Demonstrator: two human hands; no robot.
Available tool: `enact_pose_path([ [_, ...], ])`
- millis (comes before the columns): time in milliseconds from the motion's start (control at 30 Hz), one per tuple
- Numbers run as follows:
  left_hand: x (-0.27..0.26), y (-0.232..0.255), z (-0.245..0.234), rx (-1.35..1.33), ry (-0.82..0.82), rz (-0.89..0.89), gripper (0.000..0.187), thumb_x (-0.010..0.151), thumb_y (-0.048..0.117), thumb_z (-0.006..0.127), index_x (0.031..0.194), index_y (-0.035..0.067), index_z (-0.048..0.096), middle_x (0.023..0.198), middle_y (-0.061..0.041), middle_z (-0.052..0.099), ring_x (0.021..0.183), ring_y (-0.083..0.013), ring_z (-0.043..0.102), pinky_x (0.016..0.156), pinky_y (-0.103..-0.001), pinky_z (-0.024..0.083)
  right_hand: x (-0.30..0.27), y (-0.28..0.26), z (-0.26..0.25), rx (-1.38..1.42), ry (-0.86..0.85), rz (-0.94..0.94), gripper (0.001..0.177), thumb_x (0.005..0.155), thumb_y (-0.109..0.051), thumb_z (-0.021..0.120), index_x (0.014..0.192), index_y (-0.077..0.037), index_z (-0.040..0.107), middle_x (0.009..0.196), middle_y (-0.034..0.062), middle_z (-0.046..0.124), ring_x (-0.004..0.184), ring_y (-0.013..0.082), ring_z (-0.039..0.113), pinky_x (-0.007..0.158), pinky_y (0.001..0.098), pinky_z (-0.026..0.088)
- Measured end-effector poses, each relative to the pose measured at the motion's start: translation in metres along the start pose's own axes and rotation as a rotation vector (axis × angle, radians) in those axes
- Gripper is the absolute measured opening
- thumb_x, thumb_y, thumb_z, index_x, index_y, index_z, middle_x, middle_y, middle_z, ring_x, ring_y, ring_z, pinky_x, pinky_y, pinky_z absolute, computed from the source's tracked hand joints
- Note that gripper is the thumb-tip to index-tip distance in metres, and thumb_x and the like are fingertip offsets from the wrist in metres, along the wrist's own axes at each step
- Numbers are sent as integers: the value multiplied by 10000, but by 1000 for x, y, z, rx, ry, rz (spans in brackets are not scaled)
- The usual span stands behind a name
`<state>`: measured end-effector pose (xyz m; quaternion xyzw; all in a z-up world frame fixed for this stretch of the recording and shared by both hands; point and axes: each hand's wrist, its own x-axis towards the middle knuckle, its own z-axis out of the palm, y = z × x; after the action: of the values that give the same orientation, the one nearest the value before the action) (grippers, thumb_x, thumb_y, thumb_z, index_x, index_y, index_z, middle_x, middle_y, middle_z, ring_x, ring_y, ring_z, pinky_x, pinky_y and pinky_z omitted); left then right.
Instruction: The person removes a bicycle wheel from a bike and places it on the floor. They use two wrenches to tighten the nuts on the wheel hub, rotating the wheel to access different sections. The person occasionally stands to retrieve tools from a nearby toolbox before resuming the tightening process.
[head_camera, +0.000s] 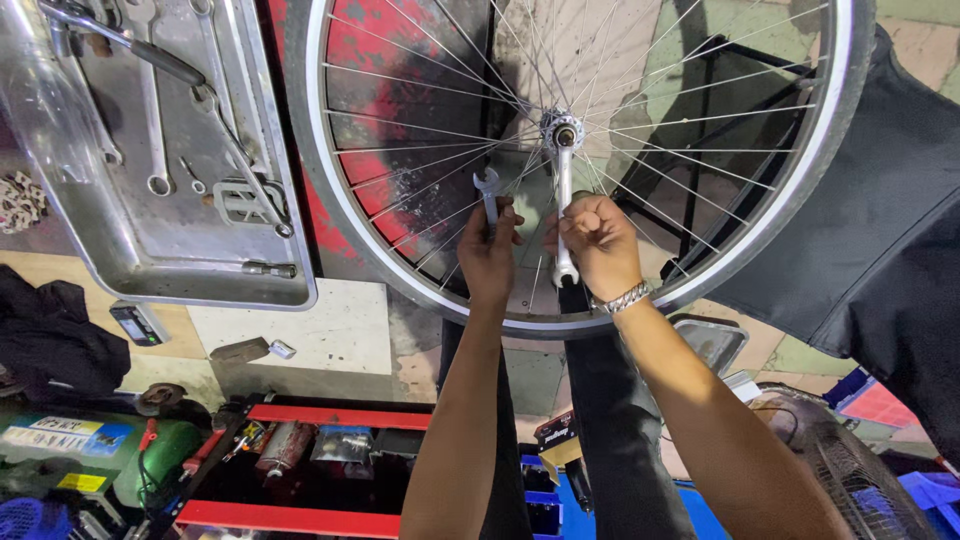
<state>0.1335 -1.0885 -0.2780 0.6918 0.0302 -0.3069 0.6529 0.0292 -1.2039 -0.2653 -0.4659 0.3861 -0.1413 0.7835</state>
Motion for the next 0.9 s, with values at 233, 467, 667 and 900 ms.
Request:
enact_pose_path([
  [233, 11, -9, -18, -331, -87, -155, 196, 1015, 120, 657, 1168, -1, 687, 902, -84, 737, 747, -118, 653, 687, -275, 533, 14, 11, 34, 130, 18, 9, 170, 966, 118, 628, 970, -35, 554, 982, 120, 755, 937, 207, 760, 760, 328, 641],
  [467, 20, -12, -36, -409, -208, -185, 230, 1030, 118, 663, 1218, -12, 691, 950, -72, 734, 803, -114, 639, 749, -272, 491, 17, 25, 36, 221, 60, 104, 174, 941, 117, 601, 952, -51, 560, 966, 101, 772, 906, 200, 772, 749, 335, 652],
  [667, 21, -12, -35, -379, -193, -199, 220, 1000, 137, 673, 1171, 3, 705, 913, -86, 741, 738, -145, 645, 700, -294, 518, 24, 34, -46, 343, -299, -85, 203, 980, 204, 586, 1033, 8, 600, 901, 21, 648, 913, 113, 629, 936, 323, 594],
  [900, 21, -12, -35, -313, -170, -209, 235, 995, 177, 690, 1166, 16, 712, 911, -81, 746, 740, -140, 664, 702, -283, 493, 24, -45, -59, -358, -207, 75, 240, 946, 167, 551, 1033, -53, 585, 1009, 86, 726, 859, 130, 644, 793, 259, 543],
])
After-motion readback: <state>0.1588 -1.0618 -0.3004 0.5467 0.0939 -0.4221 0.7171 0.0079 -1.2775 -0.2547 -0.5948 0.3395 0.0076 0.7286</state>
